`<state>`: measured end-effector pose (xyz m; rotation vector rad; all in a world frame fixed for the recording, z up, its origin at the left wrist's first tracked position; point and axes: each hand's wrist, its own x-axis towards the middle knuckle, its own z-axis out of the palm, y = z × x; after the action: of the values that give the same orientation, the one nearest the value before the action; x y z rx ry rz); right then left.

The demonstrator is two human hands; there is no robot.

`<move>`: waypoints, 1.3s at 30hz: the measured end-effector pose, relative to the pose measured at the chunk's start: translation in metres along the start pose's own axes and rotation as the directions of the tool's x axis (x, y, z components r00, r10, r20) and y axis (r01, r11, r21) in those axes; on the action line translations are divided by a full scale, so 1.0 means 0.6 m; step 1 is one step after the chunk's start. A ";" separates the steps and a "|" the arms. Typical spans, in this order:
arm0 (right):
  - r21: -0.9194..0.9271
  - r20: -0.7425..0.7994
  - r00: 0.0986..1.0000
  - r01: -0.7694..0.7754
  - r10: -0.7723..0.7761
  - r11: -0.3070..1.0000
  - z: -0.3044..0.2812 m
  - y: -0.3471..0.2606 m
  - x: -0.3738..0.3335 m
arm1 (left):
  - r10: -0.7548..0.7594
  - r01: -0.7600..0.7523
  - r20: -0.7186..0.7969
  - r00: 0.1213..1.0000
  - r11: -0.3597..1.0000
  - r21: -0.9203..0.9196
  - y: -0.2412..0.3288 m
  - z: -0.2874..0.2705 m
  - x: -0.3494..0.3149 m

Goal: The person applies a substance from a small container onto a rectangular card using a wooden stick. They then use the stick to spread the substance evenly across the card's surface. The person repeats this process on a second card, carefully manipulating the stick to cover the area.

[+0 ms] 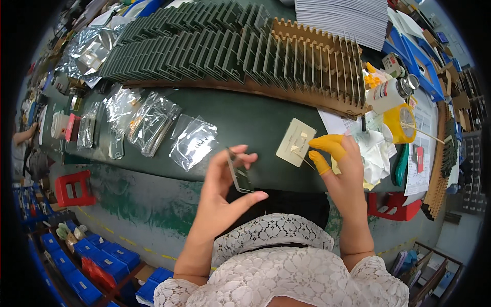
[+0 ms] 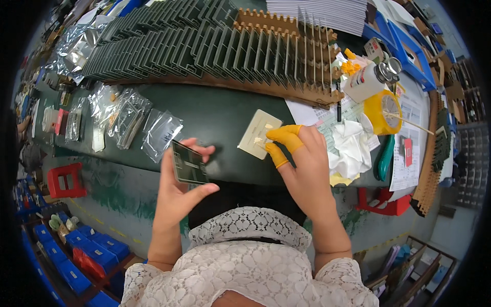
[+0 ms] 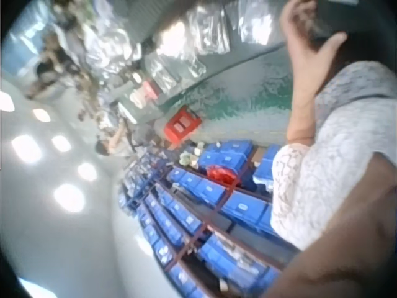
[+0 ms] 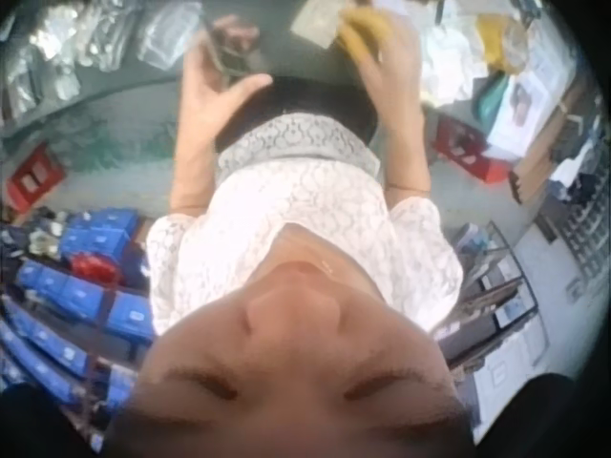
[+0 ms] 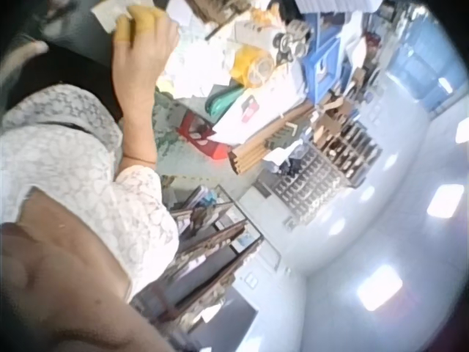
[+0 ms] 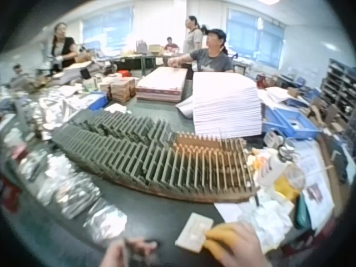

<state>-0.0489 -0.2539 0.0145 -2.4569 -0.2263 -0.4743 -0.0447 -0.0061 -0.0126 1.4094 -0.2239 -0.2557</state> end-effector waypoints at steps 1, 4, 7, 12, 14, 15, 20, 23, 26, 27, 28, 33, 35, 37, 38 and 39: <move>-0.044 0.063 0.998 -0.003 0.006 0.999 -0.004 0.005 -0.003 | 0.011 -0.011 -0.011 1.000 1.000 0.007 0.001 -0.008 0.002; -0.165 0.222 0.975 0.024 0.014 0.986 -0.009 0.017 -0.014 | -0.009 0.010 -0.040 0.999 1.000 0.030 0.005 -0.016 0.004; -0.285 0.315 0.949 0.094 0.001 0.954 -0.007 0.009 -0.014 | -0.002 0.004 -0.035 0.999 0.998 0.056 0.005 -0.019 0.006; -0.418 0.386 0.920 0.110 0.066 0.902 0.000 -0.007 -0.013 | 0.021 -0.021 -0.027 0.999 1.000 0.014 -0.001 -0.029 0.005; -0.457 0.410 0.907 0.116 0.093 0.882 0.003 -0.010 -0.012 | 0.010 -0.010 -0.025 1.000 1.000 0.004 -0.003 -0.035 0.002; -0.471 0.421 0.901 0.118 0.105 0.874 0.005 -0.012 -0.012 | 0.004 -0.004 -0.026 1.000 1.000 0.004 -0.004 -0.039 0.001; -0.548 0.432 0.896 0.172 0.101 0.819 0.011 -0.020 -0.008 | -0.010 0.010 -0.012 1.000 1.000 -0.003 -0.007 -0.053 -0.005; -0.565 0.424 0.896 0.146 0.134 0.812 0.017 -0.017 -0.008 | -0.016 0.016 -0.008 1.000 1.000 -0.013 -0.009 -0.056 -0.004; -0.522 0.394 0.906 0.080 0.157 0.849 0.013 -0.021 -0.005 | -0.005 0.004 -0.009 1.000 1.000 -0.030 -0.015 -0.059 -0.009; -0.493 0.382 0.911 0.059 0.155 0.868 0.010 -0.022 0.000 | 0.006 -0.006 -0.016 1.000 0.999 -0.031 -0.015 -0.060 -0.010; -0.440 0.358 0.924 0.041 0.133 0.897 0.010 -0.019 0.003 | 0.009 -0.009 -0.003 1.000 1.000 -0.025 -0.015 -0.061 -0.010; -0.214 0.278 0.953 -0.060 0.120 0.975 -0.012 -0.018 0.002 | 0.020 -0.023 0.029 0.999 0.995 0.094 -0.013 -0.054 0.001; -0.165 0.272 0.957 -0.057 0.101 0.985 -0.013 -0.014 -0.001 | 0.054 -0.057 0.030 0.998 0.990 0.131 -0.014 -0.051 0.005; -0.123 0.270 0.958 -0.059 0.091 0.991 -0.014 -0.009 -0.007 | 0.083 -0.088 0.037 0.996 0.982 0.165 -0.015 -0.043 0.009; -0.102 0.271 0.959 -0.058 0.084 0.993 -0.015 -0.008 -0.008 | 0.100 -0.106 0.039 0.994 0.978 0.182 -0.014 -0.039 0.011; -0.085 0.270 0.960 -0.061 0.082 0.995 -0.017 -0.004 -0.010 | 0.117 -0.124 0.047 0.992 0.972 0.198 -0.014 -0.033 0.014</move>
<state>-0.0578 -0.2582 0.0212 -2.5916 -0.2350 -0.1126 -0.0310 0.0090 -0.0241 1.5850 -0.3716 -0.1608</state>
